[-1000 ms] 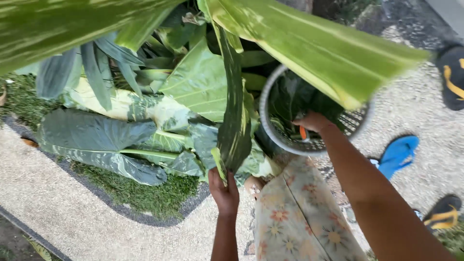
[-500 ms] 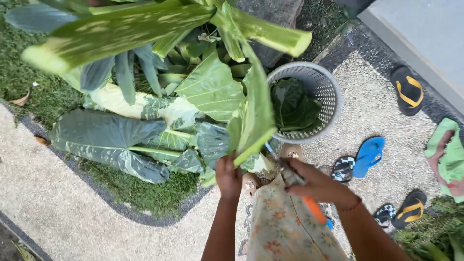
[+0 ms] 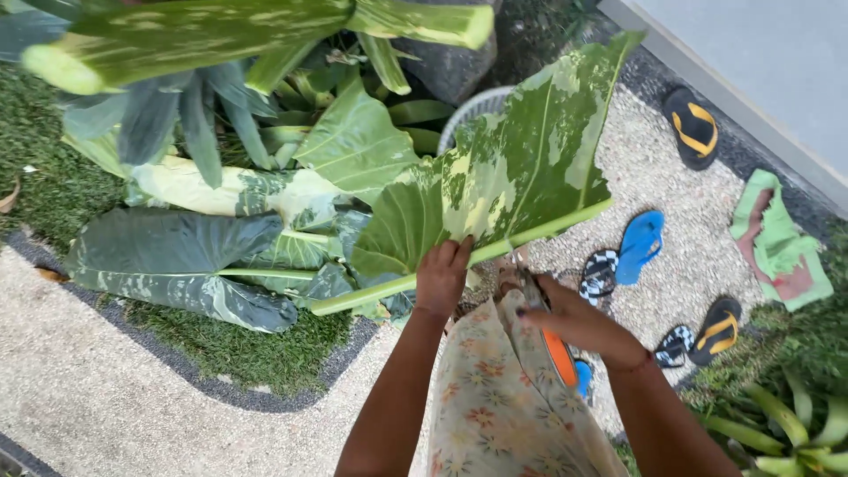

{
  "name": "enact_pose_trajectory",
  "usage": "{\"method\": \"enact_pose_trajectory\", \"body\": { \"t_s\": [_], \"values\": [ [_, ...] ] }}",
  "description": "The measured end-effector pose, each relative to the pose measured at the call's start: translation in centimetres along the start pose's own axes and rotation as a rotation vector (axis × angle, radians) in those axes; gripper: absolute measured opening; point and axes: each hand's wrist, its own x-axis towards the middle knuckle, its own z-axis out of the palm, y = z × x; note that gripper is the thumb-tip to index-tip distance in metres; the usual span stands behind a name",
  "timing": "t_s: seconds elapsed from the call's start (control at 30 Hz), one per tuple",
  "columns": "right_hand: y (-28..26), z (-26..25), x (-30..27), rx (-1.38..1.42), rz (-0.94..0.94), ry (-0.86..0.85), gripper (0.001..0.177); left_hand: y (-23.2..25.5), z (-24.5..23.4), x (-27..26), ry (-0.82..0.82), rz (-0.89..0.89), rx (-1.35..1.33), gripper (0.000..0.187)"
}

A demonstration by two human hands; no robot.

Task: Trimming large variegated leaves into smaller pieces using pruning shears in a garden setting.

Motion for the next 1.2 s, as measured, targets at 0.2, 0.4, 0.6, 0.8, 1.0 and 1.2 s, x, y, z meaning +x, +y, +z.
{"method": "enact_pose_trajectory", "body": {
  "t_s": [0.2,0.4,0.6,0.8,1.0,1.2],
  "values": [
    [2.9,-3.6,2.2,0.307,-0.012,0.022,0.037,1.0,0.9,2.8,-0.049,0.102,0.056,0.047],
    [5.3,-4.8,4.1,0.353,0.074,0.053,0.029,-0.2,3.2,3.4,-0.063,0.055,0.038,0.046],
    [6.5,-6.5,4.6,0.503,0.026,-0.112,0.038,-0.1,2.8,3.8,-0.041,-0.023,-0.085,0.06],
    [5.6,-7.2,4.6,0.362,-0.004,-0.108,0.065,-0.2,3.3,3.5,-0.097,-0.084,-0.116,0.066],
    [0.3,-7.5,4.4,0.415,-0.109,-0.077,0.088,0.2,5.1,3.1,-0.111,-0.064,0.004,0.059],
    [-0.2,-7.2,4.0,0.599,-0.109,-0.153,0.102,1.3,5.7,4.4,-0.078,-0.102,0.03,0.058]
  ]
}}
